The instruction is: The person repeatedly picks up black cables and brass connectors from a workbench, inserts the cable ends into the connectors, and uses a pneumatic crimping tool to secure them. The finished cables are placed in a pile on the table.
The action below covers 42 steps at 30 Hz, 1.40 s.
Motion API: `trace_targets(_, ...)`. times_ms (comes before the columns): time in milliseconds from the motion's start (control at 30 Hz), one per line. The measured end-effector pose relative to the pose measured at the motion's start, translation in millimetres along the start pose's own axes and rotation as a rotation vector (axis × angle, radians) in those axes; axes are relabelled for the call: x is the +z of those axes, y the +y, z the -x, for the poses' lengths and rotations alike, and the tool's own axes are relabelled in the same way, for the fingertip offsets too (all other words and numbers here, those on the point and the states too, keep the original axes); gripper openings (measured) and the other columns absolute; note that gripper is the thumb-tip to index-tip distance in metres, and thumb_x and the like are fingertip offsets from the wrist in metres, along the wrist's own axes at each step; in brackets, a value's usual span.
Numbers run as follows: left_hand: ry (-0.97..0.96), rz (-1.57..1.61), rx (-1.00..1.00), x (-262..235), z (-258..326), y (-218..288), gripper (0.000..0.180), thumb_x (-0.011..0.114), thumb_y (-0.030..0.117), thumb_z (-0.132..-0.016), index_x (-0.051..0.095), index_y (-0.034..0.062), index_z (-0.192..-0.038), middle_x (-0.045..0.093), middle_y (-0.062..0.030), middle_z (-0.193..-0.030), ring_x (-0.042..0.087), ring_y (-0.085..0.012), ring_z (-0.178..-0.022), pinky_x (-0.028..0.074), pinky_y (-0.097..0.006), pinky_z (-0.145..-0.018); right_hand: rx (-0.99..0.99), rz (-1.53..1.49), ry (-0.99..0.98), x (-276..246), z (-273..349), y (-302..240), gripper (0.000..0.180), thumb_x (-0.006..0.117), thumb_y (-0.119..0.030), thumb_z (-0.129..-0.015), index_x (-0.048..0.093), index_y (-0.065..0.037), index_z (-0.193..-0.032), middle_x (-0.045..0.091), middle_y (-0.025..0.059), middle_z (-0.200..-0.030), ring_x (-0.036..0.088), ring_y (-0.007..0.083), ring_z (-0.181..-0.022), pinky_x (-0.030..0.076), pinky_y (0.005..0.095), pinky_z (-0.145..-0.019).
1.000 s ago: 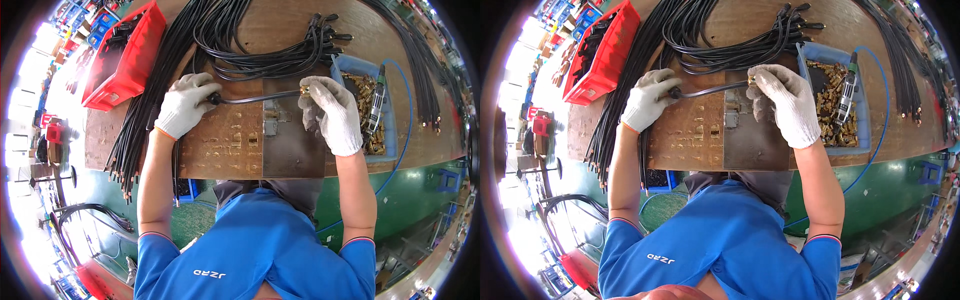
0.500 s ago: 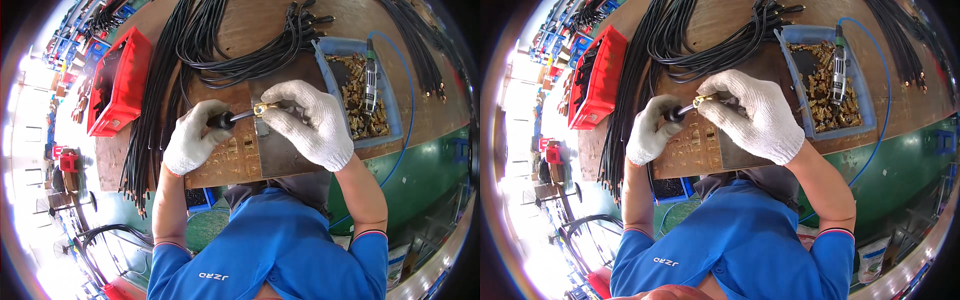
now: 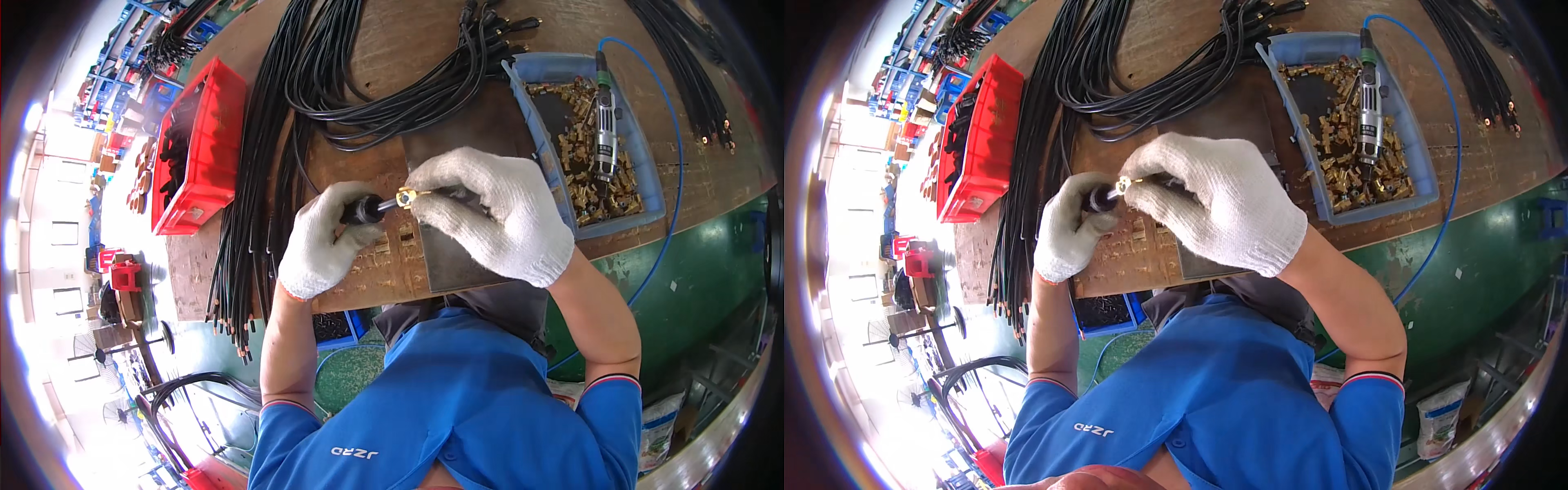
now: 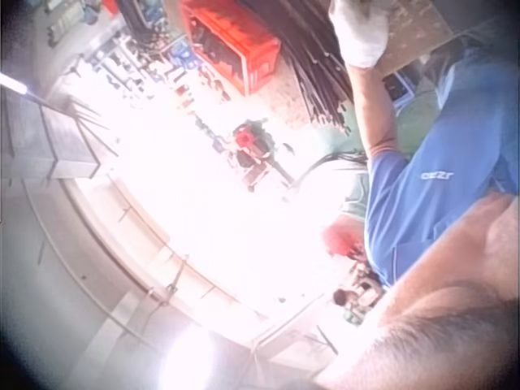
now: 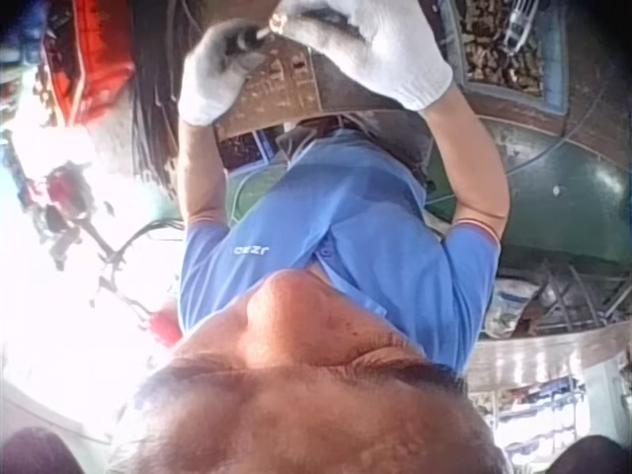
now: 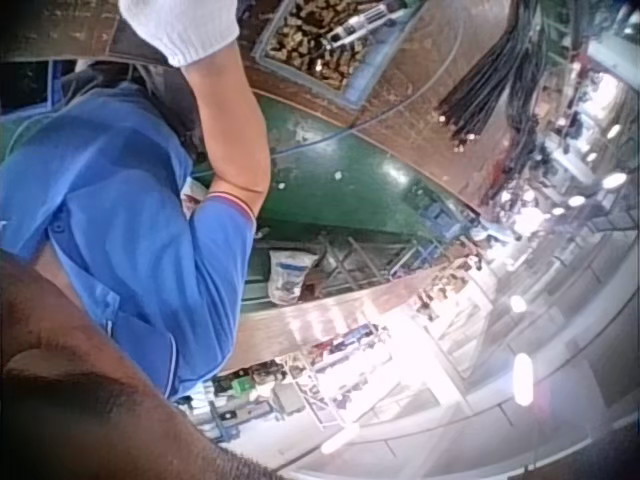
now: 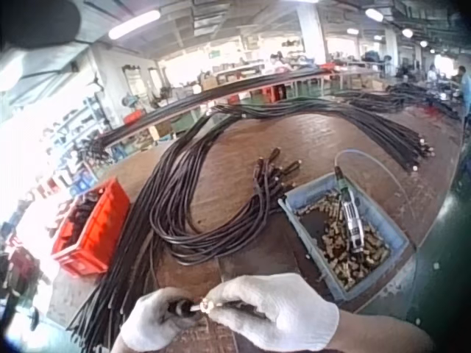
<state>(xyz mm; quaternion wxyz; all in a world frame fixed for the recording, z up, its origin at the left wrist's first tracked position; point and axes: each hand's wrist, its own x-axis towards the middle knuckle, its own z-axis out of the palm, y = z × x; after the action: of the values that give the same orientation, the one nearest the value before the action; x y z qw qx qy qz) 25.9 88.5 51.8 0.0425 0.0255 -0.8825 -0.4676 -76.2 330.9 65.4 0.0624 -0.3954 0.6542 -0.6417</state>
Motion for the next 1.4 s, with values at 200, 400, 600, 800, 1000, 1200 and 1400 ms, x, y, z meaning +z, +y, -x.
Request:
trace_targets(200,-0.059,-0.073,0.123,1.3,-4.8,10.5,0.041,0.084,0.014,-0.083,0.071,0.0029,-0.12,0.074,-0.0157,-0.101,0.073,-0.0354,-0.093,0.058,-0.042,-0.085,-0.058,0.112,-0.051,0.5,-0.7,0.6,0.016,0.077,-0.012,-0.097,0.073,-0.006,-0.111,0.078,0.0131,-0.097,0.077,0.0327,-0.088,0.06,0.0392,-0.076)
trace_targets(400,-0.073,-0.246,0.245,4.4,-8.9,18.0,0.04,0.081,0.018,-0.086,0.07,0.0019,-0.121,0.074,-0.0185,-0.104,0.071,-0.042,-0.096,0.057,-0.045,-0.086,-0.107,0.166,-0.055,2.7,3.7,10.5,0.016,0.08,-0.009,-0.096,0.075,-0.004,-0.111,0.08,0.0139,-0.1,0.08,0.0273,-0.087,0.062,0.0335,-0.072)
trace_targets(600,-0.139,-0.135,0.229,7.2,-10.8,18.2,0.043,0.081,0.019,-0.087,0.069,0.0016,-0.124,0.074,-0.0203,-0.103,0.072,-0.0435,-0.098,0.057,-0.047,-0.086,-0.305,0.306,-0.088,-6.4,3.4,21.4,0.015,0.074,-0.007,-0.096,0.072,-0.005,-0.111,0.077,0.0134,-0.095,0.075,0.0339,-0.085,0.06,0.041,-0.076)
trace_targets(800,-0.12,-0.408,0.32,10.0,-16.0,28.6,0.043,0.082,0.02,-0.088,0.068,0.0004,-0.124,0.075,-0.0204,-0.103,0.072,-0.0435,-0.096,0.057,-0.048,-0.084,0.06,0.043,-0.083,-6.0,8.4,21.0,0.015,0.079,-0.006,-0.094,0.076,-0.005,-0.108,0.08,0.0135,-0.101,0.079,0.0295,-0.088,0.063,0.0354,-0.075)
trace_targets(1000,-0.173,-0.233,0.292,17.9,-14.5,21.5,0.042,0.081,0.016,-0.087,0.066,0.0007,-0.124,0.073,-0.0197,-0.099,0.071,-0.0427,-0.093,0.056,-0.05,-0.082,-0.243,0.206,-0.082,-7.3,8.1,36.4,0.009,0.075,-0.006,-0.097,0.073,-0.005,-0.106,0.078,0.0125,-0.095,0.077,0.031,-0.083,0.06,0.0382,-0.072)
trace_targets(1200,-0.163,-0.534,0.345,24.7,-29.1,13.8,0.064,0.08,0.018,-0.089,0.054,-0.0005,-0.145,0.076,-0.0234,-0.1,0.074,-0.0453,-0.092,0.059,-0.051,-0.08,-0.009,0.154,-0.121,0.1,11.4,60.2,0.012,0.067,-0.008,-0.103,0.067,-0.005,-0.114,0.076,0.0157,-0.099,0.076,0.0334,-0.086,0.058,0.0407,-0.073)
trace_targets(1400,-0.178,-0.538,0.332,8.4,-52.3,17.9,0.085,0.082,0.011,-0.081,0.046,0.0045,-0.158,0.077,-0.0228,-0.108,0.075,-0.0419,-0.092,0.06,-0.049,-0.079,0.366,-0.008,0.0,28.8,-9.9,48.7,0.03,0.067,-0.027,-0.105,0.07,0.001,-0.115,0.076,0.0198,-0.097,0.075,0.0292,-0.088,0.057,0.0392,-0.08)
